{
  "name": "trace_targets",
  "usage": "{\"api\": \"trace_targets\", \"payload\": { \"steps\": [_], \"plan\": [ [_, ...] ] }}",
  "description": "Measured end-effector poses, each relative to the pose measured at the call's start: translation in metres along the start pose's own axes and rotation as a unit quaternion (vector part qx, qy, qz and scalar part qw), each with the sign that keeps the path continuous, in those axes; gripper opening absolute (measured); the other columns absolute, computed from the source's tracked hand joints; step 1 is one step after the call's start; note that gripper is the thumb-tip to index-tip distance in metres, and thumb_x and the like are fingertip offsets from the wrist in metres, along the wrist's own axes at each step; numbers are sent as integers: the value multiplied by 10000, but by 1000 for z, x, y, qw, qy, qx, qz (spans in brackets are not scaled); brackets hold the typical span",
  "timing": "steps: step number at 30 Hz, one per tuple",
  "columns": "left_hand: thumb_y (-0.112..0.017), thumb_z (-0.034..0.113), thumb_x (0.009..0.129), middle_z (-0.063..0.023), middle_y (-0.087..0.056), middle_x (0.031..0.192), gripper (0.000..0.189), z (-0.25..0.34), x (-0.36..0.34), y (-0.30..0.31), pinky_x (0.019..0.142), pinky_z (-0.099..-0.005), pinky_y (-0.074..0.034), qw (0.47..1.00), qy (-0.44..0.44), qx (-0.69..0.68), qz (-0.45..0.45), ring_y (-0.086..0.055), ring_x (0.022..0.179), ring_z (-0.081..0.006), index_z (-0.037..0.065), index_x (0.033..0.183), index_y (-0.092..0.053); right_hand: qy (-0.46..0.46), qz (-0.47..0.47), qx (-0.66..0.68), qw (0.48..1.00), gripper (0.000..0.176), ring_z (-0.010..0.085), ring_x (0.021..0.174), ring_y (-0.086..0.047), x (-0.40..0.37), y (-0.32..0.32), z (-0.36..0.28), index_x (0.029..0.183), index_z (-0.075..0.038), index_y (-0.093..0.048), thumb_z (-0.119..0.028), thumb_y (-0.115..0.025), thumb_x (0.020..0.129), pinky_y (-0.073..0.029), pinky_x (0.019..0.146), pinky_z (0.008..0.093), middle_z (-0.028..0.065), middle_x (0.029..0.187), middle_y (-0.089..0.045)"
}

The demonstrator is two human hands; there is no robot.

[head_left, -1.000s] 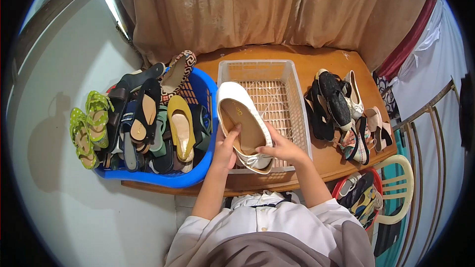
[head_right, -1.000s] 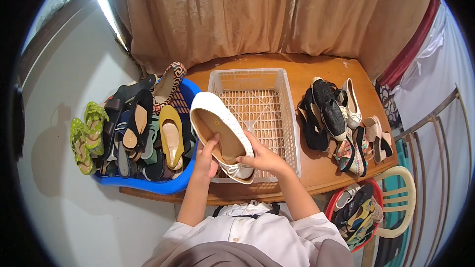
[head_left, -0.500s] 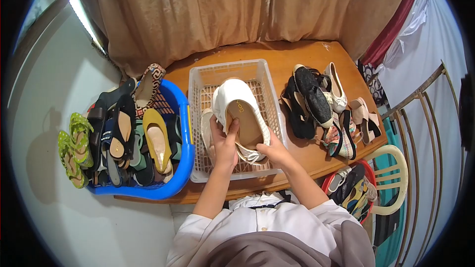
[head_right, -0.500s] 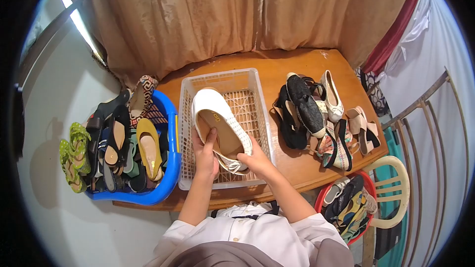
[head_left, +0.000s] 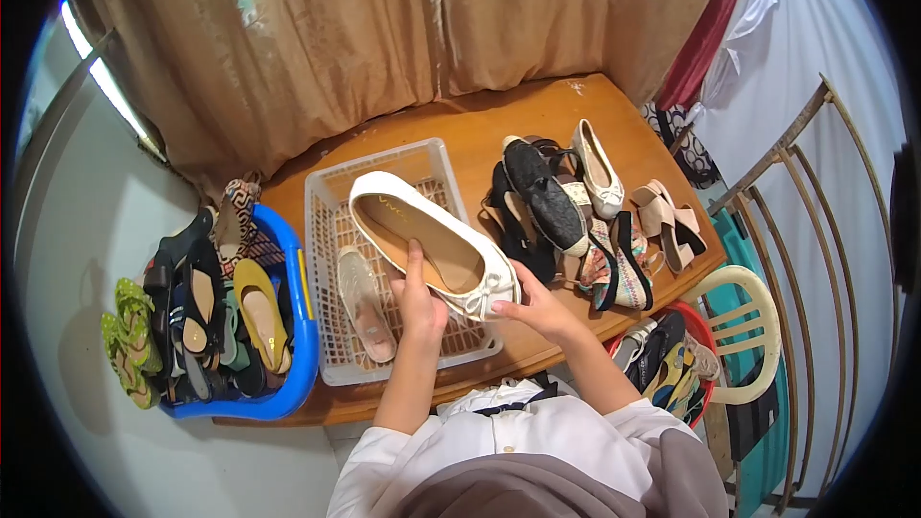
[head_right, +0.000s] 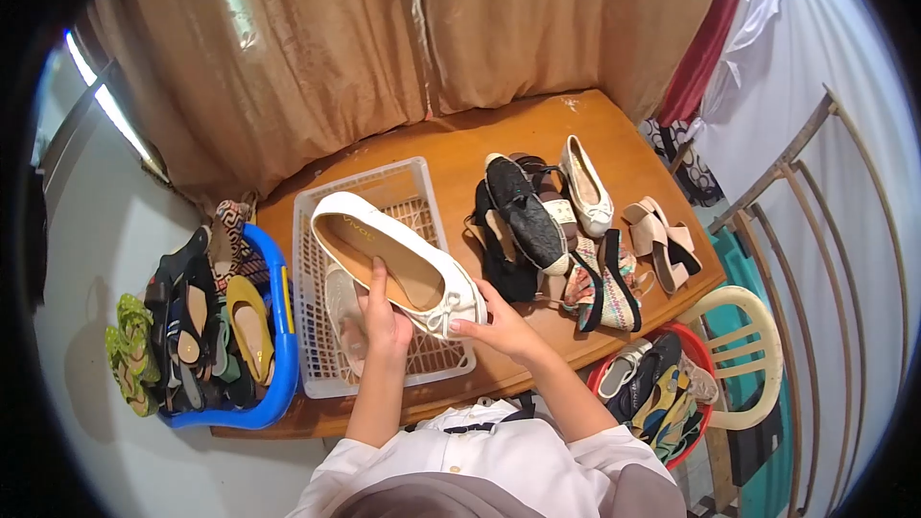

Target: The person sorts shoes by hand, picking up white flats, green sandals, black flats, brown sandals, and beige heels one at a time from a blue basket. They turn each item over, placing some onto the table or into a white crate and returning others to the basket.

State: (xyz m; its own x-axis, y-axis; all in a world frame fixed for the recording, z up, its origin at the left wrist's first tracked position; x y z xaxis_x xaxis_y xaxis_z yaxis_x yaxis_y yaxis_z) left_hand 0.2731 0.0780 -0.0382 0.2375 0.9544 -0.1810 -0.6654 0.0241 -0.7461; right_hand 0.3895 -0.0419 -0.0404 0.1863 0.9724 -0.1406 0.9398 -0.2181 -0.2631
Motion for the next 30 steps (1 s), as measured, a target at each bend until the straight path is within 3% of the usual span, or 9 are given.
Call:
{"api": "trace_targets", "payload": {
  "steps": [2, 3, 7, 10, 12, 18, 21, 30],
  "plan": [
    [-610, 125, 857, -83, -473, 1212, 508, -18, -10, -10, 903, -344, -429, 999, 2, 23, -22, -490, 1077, -198, 74, 1285, -341, -3, 33, -5, 999, 702, 142, 1040, -506, -3, 18, 5, 1318, -20, -317, -157, -720, 760, -423, 892, 286, 78, 1153, -518],
    [-614, 117, 854, -83, -468, 1212, 513, -22, -19, -21, 908, -342, -423, 999, -4, 40, -31, -482, 1080, -195, 74, 1284, -336, -24, 55, 12, 998, 611, 125, 1028, -509, -6, 27, 9, 1269, -8, -391, -166, -710, 772, -426, 879, 270, 70, 1127, -537],
    [-666, 130, 815, -106, -440, 1226, 621, -47, -30, -49, 929, -330, -401, 979, 4, 153, -136, -453, 1106, -201, 75, 1301, -283, -37, 83, 52, 995, 531, 124, 990, -533, -22, 69, 14, 1226, 4, -440, -173, -687, 791, -434, 859, 267, 70, 1088, -566],
    [-680, 202, 801, -153, -427, 1253, 711, -55, -42, -68, 929, -329, -412, 950, 27, 200, -240, -473, 1129, -242, 77, 1337, -229, -66, 94, 149, 982, 507, 156, 851, -618, -34, 105, 19, 1229, -13, -434, -160, -661, 800, -526, 717, 288, 85, 1006, -607],
    [-658, 252, 822, -161, -432, 1259, 693, -54, -49, -72, 903, -344, -434, 941, 62, 187, -275, -504, 1110, -250, 72, 1342, -237, -67, 105, 178, 976, 512, 219, 795, -649, -44, 126, 9, 1249, -40, -393, -205, -624, 823, -573, 556, 365, 131, 1019, -611],
    [-521, 214, 891, -107, -594, 948, 366, -49, -38, -28, 798, -331, -482, 955, 79, 222, -180, -609, 895, -225, 74, 1193, -368, -74, 170, 179, 966, 470, 245, 782, -644, -41, 228, 9, 1121, -24, -514, -367, -609, 813, -565, 607, 426, 126, 950, -632],
    [-515, 185, 888, -86, -596, 853, 299, -45, -39, -14, 757, -324, -491, 964, 75, 208, -148, -610, 831, -195, 69, 1139, -401, -63, 277, 150, 947, 441, 224, 851, -610, -29, 268, -12, 1090, -71, -542, -399, -614, 805, -549, 626, 405, 92, 972, -618],
    [-477, 149, 905, -55, -579, 788, 189, -40, -43, 16, 741, -300, -480, 976, 79, 185, -85, -590, 780, -159, 68, 1074, -450, -156, 301, 125, 932, 461, 233, 986, -552, 55, 370, 27, 1139, -203, -521, -457, -637, 772, -524, 711, 420, 63, 1088, -579]
  ]
}}
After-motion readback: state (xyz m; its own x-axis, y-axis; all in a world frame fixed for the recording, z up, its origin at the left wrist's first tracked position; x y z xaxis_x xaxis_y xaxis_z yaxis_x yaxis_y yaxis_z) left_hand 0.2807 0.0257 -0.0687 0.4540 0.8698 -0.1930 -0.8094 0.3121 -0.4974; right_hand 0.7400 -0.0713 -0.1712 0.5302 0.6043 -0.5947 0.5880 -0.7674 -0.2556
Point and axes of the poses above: each hand's wrist, its own x-axis towards the middle knuckle, its own y-axis out of the back of the hand, z = x × y, the point moved 10 cm from there along x, towards the middle knuckle
